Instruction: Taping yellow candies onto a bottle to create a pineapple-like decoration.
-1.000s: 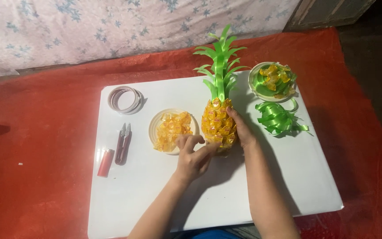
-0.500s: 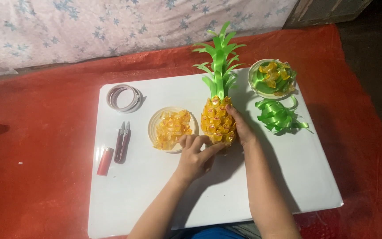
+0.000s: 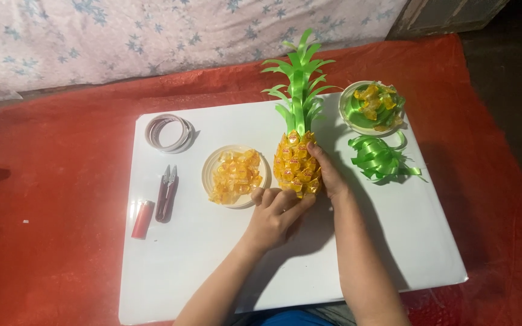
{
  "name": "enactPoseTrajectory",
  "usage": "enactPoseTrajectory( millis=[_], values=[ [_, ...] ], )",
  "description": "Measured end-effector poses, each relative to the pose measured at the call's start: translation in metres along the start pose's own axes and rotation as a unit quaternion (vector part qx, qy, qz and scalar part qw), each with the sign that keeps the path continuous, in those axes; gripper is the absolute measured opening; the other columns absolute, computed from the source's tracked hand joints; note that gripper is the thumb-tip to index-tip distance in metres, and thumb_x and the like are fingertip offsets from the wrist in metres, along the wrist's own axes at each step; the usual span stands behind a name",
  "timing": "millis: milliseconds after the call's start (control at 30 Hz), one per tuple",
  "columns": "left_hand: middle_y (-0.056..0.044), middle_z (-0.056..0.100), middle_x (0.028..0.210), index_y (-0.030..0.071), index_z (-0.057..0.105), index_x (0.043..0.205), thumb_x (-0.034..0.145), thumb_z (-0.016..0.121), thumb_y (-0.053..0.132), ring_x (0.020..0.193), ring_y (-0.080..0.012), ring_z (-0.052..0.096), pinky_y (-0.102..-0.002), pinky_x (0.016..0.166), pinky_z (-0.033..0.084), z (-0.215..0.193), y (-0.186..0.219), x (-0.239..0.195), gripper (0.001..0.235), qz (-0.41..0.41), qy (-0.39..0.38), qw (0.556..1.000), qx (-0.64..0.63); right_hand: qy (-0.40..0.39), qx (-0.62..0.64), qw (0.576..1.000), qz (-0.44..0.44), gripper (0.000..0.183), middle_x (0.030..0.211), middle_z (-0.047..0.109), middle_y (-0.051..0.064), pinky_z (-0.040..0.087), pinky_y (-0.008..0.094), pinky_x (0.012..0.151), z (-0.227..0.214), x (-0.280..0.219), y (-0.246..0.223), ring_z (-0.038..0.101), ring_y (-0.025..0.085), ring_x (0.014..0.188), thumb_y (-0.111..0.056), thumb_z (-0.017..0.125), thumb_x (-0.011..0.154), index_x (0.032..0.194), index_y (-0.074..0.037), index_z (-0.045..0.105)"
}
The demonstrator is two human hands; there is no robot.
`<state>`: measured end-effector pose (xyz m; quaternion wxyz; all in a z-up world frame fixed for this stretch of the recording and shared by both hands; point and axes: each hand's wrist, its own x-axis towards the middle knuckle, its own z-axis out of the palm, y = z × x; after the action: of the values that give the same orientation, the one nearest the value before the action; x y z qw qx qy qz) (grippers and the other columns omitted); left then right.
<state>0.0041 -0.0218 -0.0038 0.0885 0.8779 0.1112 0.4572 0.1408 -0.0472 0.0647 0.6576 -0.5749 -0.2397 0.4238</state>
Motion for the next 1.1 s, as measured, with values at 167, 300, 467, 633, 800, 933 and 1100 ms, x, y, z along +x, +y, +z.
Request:
enactPoseTrajectory(
  millis=[167, 300, 467, 633, 800, 933, 1100],
  values=[
    [-0.003, 0.05, 0.098, 0.024, 0.071, 0.124, 0.103, 0.047, 0.051, 0.091, -0.0233, 0.042, -0.039, 0.088, 0.033, -0.004, -0.001, 0.002, 0.042, -0.022, -0.053, 0.998, 0.012, -0.026, 0.016, 0.999, 0.038, 0.09, 0.157, 0.035, 0.025, 0.029, 0.055, 0.117, -0.01, 0.007, -0.002, 0.038, 0.04, 0.142, -0.061, 0.062, 0.09, 0.153, -0.002, 0.036],
    [0.0, 0.043, 0.098, 0.029, 0.07, 0.117, 0.102, 0.042, 0.056, 0.091, -0.0222, 0.035, -0.036, 0.086, 0.033, -0.006, -0.018, -0.008, 0.042, -0.048, -0.021, 0.998, 0.031, -0.008, 0.004, 0.999, 0.04, 0.095, 0.157, 0.035, 0.026, 0.03, 0.054, 0.117, -0.015, 0.004, 0.003, 0.037, 0.041, 0.143, -0.061, 0.065, 0.089, 0.155, 0.0, 0.033],
    [-0.002, 0.047, 0.101, 0.026, 0.072, 0.109, 0.101, 0.048, 0.056, 0.094, -0.0237, 0.042, -0.038, 0.086, 0.034, -0.005, -0.022, -0.004, 0.039, -0.061, -0.023, 0.998, 0.021, -0.018, 0.019, 0.998, 0.065, 0.096, 0.153, 0.04, 0.029, 0.033, 0.054, 0.116, -0.02, 0.008, 0.005, 0.042, 0.042, 0.14, -0.064, 0.065, 0.086, 0.152, 0.0, 0.036],
    [-0.004, 0.048, 0.098, 0.025, 0.073, 0.11, 0.101, 0.051, 0.051, 0.093, -0.0242, 0.044, -0.038, 0.087, 0.042, -0.008, -0.018, 0.003, 0.035, -0.047, -0.025, 0.998, -0.023, -0.017, 0.063, 0.996, 0.064, 0.089, 0.146, 0.048, 0.027, 0.038, 0.053, 0.112, -0.039, 0.021, 0.032, 0.05, 0.039, 0.134, -0.057, 0.067, 0.088, 0.15, 0.001, 0.039],
    [-0.003, 0.045, 0.093, 0.021, 0.072, 0.118, 0.101, 0.048, 0.049, 0.086, -0.023, 0.042, -0.037, 0.086, 0.037, -0.002, -0.032, -0.004, 0.04, -0.08, 0.034, 0.991, -0.103, -0.018, 0.121, 0.992, 0.017, 0.084, 0.149, 0.045, 0.024, 0.035, 0.05, 0.114, -0.047, 0.035, 0.051, 0.047, 0.032, 0.134, -0.046, 0.073, 0.09, 0.151, 0.001, 0.04],
    [-0.004, 0.046, 0.094, 0.018, 0.07, 0.123, 0.101, 0.048, 0.044, 0.088, -0.0214, 0.044, -0.035, 0.088, 0.034, -0.001, -0.035, -0.007, 0.04, -0.102, 0.077, 0.985, -0.112, -0.043, 0.251, 0.965, 0.065, 0.074, 0.141, 0.054, 0.025, 0.041, 0.058, 0.108, -0.078, 0.062, 0.09, 0.057, 0.038, 0.125, -0.048, 0.066, 0.091, 0.145, -0.001, 0.048],
    [-0.003, 0.048, 0.095, 0.019, 0.069, 0.124, 0.102, 0.048, 0.042, 0.092, -0.021, 0.049, -0.034, 0.09, 0.033, 0.0, -0.041, -0.01, 0.038, -0.113, 0.092, 0.984, -0.1, -0.07, 0.264, 0.955, 0.112, 0.069, 0.131, 0.062, 0.024, 0.047, 0.062, 0.099, -0.062, 0.045, 0.068, 0.063, 0.044, 0.115, -0.048, 0.066, 0.086, 0.139, -0.004, 0.056]
  ],
)
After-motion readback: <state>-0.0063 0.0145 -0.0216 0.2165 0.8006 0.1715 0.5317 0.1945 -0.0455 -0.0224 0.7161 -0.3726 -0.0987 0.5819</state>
